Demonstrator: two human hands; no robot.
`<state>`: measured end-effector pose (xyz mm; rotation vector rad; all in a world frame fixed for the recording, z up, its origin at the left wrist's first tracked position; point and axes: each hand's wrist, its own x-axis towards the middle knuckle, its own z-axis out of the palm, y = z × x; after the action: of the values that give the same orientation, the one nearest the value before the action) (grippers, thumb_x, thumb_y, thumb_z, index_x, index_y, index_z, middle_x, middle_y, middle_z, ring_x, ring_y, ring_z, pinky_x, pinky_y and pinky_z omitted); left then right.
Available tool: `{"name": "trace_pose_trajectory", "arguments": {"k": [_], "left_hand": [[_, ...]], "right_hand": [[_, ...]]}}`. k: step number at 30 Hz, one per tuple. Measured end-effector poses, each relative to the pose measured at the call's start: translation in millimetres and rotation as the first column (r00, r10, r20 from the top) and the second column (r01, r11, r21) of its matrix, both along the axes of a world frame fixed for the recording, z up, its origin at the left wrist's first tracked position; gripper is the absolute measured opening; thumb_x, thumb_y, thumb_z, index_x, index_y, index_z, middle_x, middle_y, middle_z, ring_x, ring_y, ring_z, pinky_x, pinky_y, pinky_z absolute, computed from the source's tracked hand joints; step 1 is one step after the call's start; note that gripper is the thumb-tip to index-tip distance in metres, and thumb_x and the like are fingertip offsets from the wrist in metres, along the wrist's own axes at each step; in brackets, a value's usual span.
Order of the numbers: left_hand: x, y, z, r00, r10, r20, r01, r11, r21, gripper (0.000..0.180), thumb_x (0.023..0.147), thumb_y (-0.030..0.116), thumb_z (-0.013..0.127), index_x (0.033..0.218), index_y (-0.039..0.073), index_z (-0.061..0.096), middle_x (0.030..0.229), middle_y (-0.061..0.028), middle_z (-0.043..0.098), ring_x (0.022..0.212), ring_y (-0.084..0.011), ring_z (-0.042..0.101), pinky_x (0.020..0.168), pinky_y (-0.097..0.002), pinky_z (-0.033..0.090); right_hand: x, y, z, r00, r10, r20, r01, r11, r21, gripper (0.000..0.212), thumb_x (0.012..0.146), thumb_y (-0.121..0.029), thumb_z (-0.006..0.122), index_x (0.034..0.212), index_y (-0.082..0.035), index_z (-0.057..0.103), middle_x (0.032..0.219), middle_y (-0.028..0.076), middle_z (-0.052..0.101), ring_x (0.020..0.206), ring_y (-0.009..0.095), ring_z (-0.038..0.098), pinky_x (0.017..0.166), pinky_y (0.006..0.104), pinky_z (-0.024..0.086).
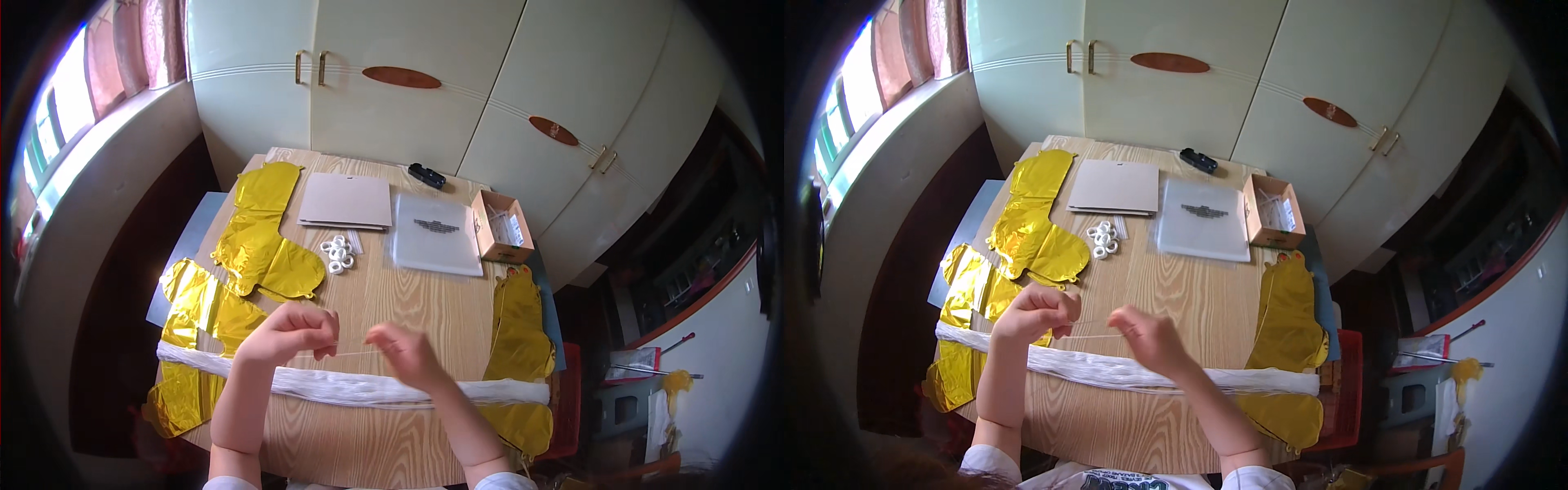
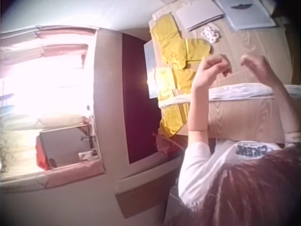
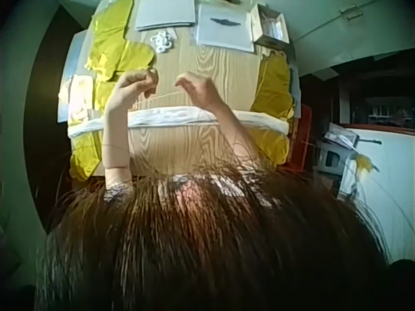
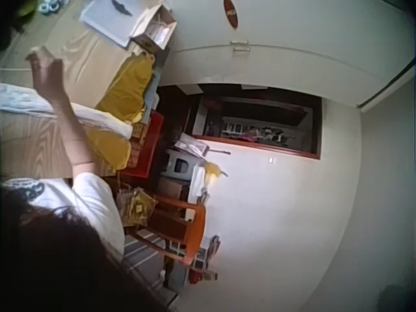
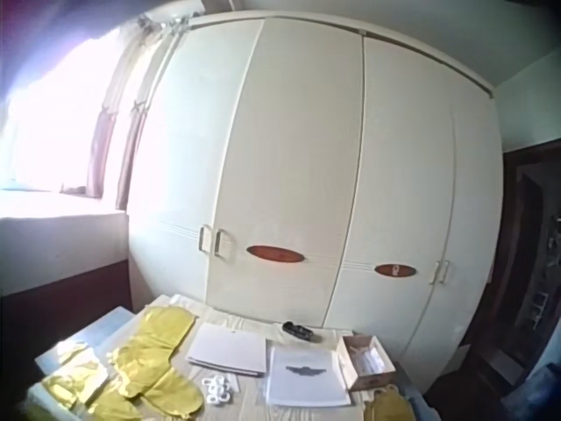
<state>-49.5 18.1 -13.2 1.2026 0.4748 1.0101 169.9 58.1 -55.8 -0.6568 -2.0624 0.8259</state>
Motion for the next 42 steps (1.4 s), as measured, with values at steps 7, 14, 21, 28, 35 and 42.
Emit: {"name": "trace_pose_trajectory", "arguments": {"k": [7, 14, 21, 28, 35, 42], "left_hand": [[16.5, 3.7, 8.3, 0.573, 0.633, -0.521, -0.182, 0.718, 0.672, 0.014, 0.084, 0.010, 0.060, 0.085, -0.003, 0.065, 0.082, -0.0090, 0.064, 0.077, -0.0134, 0.051, 0.073, -0.0276, 0.041], [27.6, 1.1, 5.2, 0.938, 0.330, -0.106, -0.264, 0.878, 0.398, 0.014, 0.082, 0.006, 0.057, 0.088, -0.004, 0.066, 0.085, -0.0068, 0.067, 0.077, -0.0158, 0.049, 0.072, -0.0296, 0.042], [16.1, 3.6, 9.0, 0.935, 0.205, -0.289, -0.019, 0.843, 0.537, 0.017, 0.076, 0.000, 0.053, 0.088, 0.000, 0.065, 0.082, -0.0050, 0.065, 0.080, -0.0183, 0.050, 0.074, -0.0302, 0.041], [37.0, 5.4, 5.7, 0.529, 0.721, -0.448, -0.129, 0.590, 0.797, 0.013, 0.075, 0.005, 0.057, 0.086, 0.000, 0.064, 0.083, -0.0044, 0.064, 0.089, -0.0230, 0.048, 0.080, -0.0338, 0.039], [39.6, -5.9, -1.9, 0.933, 0.224, 0.282, -0.266, 0.957, 0.119, 0.019, 0.084, 0.013, 0.054, 0.082, -0.003, 0.062, 0.082, -0.0072, 0.065, 0.084, -0.0190, 0.048, 0.079, -0.0306, 0.039], [23.9, -3.1, 5.8, 0.932, 0.266, -0.247, -0.127, 0.876, 0.464, 0.018, 0.084, 0.009, 0.057, 0.094, -0.002, 0.066, 0.080, -0.0045, 0.065, 0.081, -0.0164, 0.047, 0.076, -0.0313, 0.038]], "right_hand": [[-3.7, -27.1, 21.7, 0.968, 0.244, -0.063, -0.239, 0.968, 0.076, 0.009, 0.087, -0.014, 0.056, 0.084, -0.006, 0.055, 0.061, 0.007, 0.058, 0.048, 0.020, 0.058, 0.043, 0.0323, 0.045], [-9.8, -23.9, -2.0, 0.956, 0.114, 0.269, -0.136, 0.989, 0.065, 0.009, 0.087, -0.016, 0.055, 0.084, -0.008, 0.052, 0.062, 0.009, 0.059, 0.050, 0.022, 0.061, 0.045, 0.0332, 0.047], [14.0, -4.8, 18.2, 1.000, 0.001, -0.008, 0.000, 0.997, 0.084, 0.006, 0.087, -0.012, 0.054, 0.085, -0.006, 0.054, 0.063, 0.010, 0.059, 0.051, 0.024, 0.060, 0.045, 0.0320, 0.045], [14.2, -25.3, 33.7, 0.980, 0.191, -0.057, -0.187, 0.980, 0.068, 0.005, 0.087, -0.009, 0.052, 0.084, -0.005, 0.053, 0.060, 0.006, 0.058, 0.051, 0.022, 0.061, 0.045, 0.0310, 0.045], [0.5, -21.8, 16.1, 0.992, 0.060, 0.114, -0.078, 0.984, 0.161, 0.006, 0.085, -0.011, 0.057, 0.085, -0.006, 0.055, 0.063, 0.007, 0.059, 0.055, 0.024, 0.062, 0.046, 0.0319, 0.046], [11.6, -16.2, 32.5, 0.999, 0.039, -0.018, -0.040, 0.999, -0.032, 0.005, 0.087, -0.012, 0.055, 0.087, -0.008, 0.057, 0.067, 0.008, 0.062, 0.053, 0.019, 0.061, 0.046, 0.0296, 0.046]]}}
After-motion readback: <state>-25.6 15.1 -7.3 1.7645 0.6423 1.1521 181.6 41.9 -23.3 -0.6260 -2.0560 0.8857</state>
